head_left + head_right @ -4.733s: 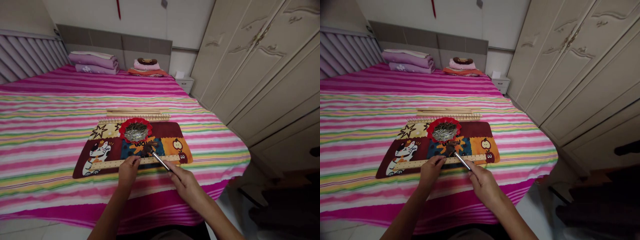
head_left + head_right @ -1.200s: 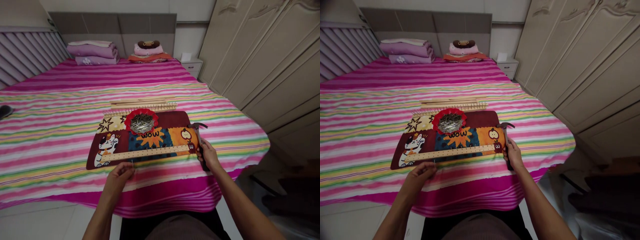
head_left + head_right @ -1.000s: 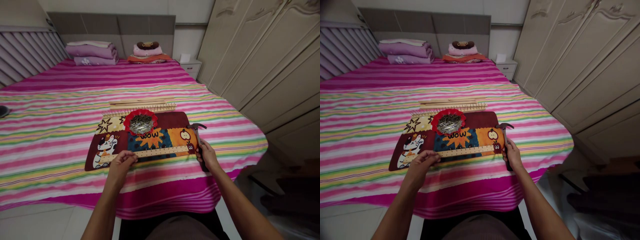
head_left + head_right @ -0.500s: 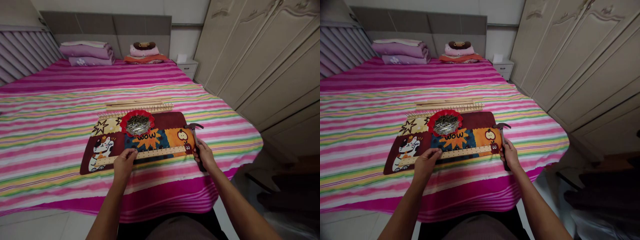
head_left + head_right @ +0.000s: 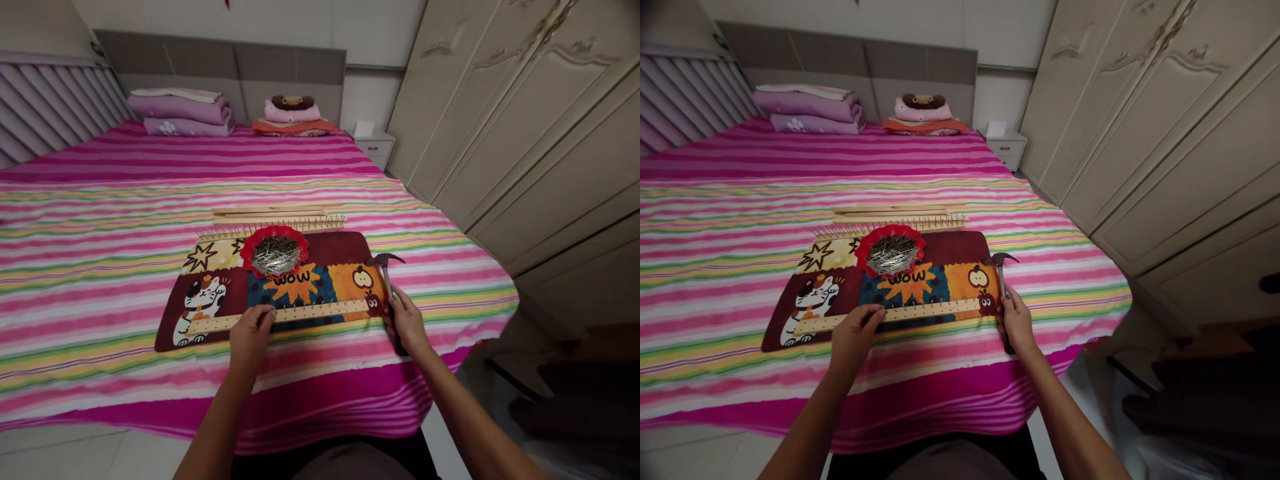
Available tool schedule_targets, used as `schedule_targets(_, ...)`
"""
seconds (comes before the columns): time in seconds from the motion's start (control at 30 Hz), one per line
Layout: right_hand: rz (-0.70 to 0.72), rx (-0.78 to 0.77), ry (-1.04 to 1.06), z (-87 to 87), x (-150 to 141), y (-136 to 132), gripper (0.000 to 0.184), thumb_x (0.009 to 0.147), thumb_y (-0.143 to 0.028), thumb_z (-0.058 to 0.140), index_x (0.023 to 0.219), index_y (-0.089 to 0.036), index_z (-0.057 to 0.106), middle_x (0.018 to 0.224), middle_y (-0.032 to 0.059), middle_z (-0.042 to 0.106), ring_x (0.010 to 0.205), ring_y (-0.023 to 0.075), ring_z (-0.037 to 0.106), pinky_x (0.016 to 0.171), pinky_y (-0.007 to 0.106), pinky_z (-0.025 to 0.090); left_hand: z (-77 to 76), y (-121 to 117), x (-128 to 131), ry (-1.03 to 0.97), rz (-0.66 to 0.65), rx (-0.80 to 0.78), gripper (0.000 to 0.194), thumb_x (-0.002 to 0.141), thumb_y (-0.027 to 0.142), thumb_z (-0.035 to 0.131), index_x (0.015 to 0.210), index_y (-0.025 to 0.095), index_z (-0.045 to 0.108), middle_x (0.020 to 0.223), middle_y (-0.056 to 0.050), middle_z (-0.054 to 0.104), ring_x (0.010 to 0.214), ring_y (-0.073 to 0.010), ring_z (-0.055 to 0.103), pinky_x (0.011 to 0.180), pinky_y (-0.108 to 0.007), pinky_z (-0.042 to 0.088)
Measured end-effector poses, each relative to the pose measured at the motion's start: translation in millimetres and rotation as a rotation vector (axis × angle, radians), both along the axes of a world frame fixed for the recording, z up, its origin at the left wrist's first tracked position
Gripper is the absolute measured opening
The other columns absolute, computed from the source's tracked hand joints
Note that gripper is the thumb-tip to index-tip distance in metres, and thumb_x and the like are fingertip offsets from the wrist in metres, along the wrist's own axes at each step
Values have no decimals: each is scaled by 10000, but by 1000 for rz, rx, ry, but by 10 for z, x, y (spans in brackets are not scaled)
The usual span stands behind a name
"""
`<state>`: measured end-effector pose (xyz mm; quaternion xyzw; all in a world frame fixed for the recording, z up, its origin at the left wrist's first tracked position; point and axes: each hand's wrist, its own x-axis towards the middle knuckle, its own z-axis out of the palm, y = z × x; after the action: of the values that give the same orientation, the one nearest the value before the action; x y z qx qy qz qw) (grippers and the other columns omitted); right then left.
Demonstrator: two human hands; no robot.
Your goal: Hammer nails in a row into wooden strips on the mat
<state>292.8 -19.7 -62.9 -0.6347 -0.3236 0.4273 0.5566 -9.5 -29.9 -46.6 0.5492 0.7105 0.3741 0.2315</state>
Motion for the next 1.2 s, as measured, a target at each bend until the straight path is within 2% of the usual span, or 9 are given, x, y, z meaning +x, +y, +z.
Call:
schedule_targets(0.13, 88, 71, -121, 286, -145, -231, 473, 752, -341, 596, 1212, -228, 601, 533, -56, 532, 403, 98, 425, 366, 205, 349, -59, -6, 3, 76, -28, 56, 217, 772, 365, 499, 811, 233, 667, 869, -18, 698, 860, -176, 621, 781, -266, 451)
schedule_targets(0.23, 415, 192, -360, 549, -342, -380, 413, 821, -311, 556, 1225, -243, 608, 642, -15, 629, 525, 141, 550, 509, 247, 465, -99, -12, 8, 123, -25, 83, 218, 790, 358, 494, 820, 228, 666, 858, -20, 697, 844, -175, 621, 757, -265, 447)
schedule_targets(0.3, 640, 307, -524, 680, -509, -440, 410, 878, -269, 479, 1279, -235, 559, 845, 31, 694, 703, 176, 629, 664, 292, 516, -116, -16, 12, 134, -26, 101, 215, 796, 358, 497, 824, 226, 664, 846, -15, 694, 827, -171, 619, 742, -263, 443)
schedule_targets(0.4, 843, 355, -675, 770, -741, -485, 462, 912, -193, 396, 1370, -235, 440, 1011, 72, 695, 866, 202, 647, 782, 348, 525, -127, -21, 20, 144, -33, 113, 194, 802, 335, 501, 827, 226, 659, 813, -4, 683, 782, -156, 611, 704, -252, 432)
schedule_targets(0.5, 917, 330, -809, 807, -875, -513, 503, 904, -150, 368, 1398, -240, 390, 1016, 98, 686, 869, 224, 650, 771, 397, 546, -122, -24, 32, 183, -25, 98, 174, 807, 305, 499, 785, 220, 649, 748, 0, 655, 726, -145, 589, 650, -243, 409)
schedule_targets(0.77, 909, 288, -990, 897, -941, -533, 533, 898, -130, 365, 1419, -243, 355, 965, 120, 667, 803, 245, 667, 705, 427, 574, -156, -15, 35, 196, -34, 124, 167, 816, 296, 500, 761, 214, 635, 746, -9, 648, 738, -149, 583, 674, -247, 408)
schedule_targets(0.9, 886, 367, -861, 860, -907, -568, 522, 904, -137, 366, 1413, -256, 362, 984, 93, 688, 851, 220, 669, 745, 378, 571, -159, -21, 55, 205, -24, 105, 158, 816, 288, 501, 773, 212, 633, 772, -16, 655, 762, -159, 590, 695, -263, 425)
schedule_targets(1.07, 658, 410, -697, 867, -673, -742, 437, 911, -214, 438, 1343, -261, 482, 1191, 58, 664, 1073, 203, 628, 899, 305, 517, -91, -21, -16, 272, -78, 139, 194, 794, 265, 517, 931, 200, 639, 879, -46, 670, 819, -175, 598, 758, -297, 461)
schedule_targets(1.2, 438, 248, -571, 844, -385, -937, 401, 878, -302, 516, 1273, -262, 569, 1045, 38, 719, 907, 195, 682, 793, 276, 551, -39, 31, -244, 502, -228, 236, 361, 704, 323, 615, 1036, 183, 629, 1084, -104, 644, 1041, -267, 542, 921, -407, 404)
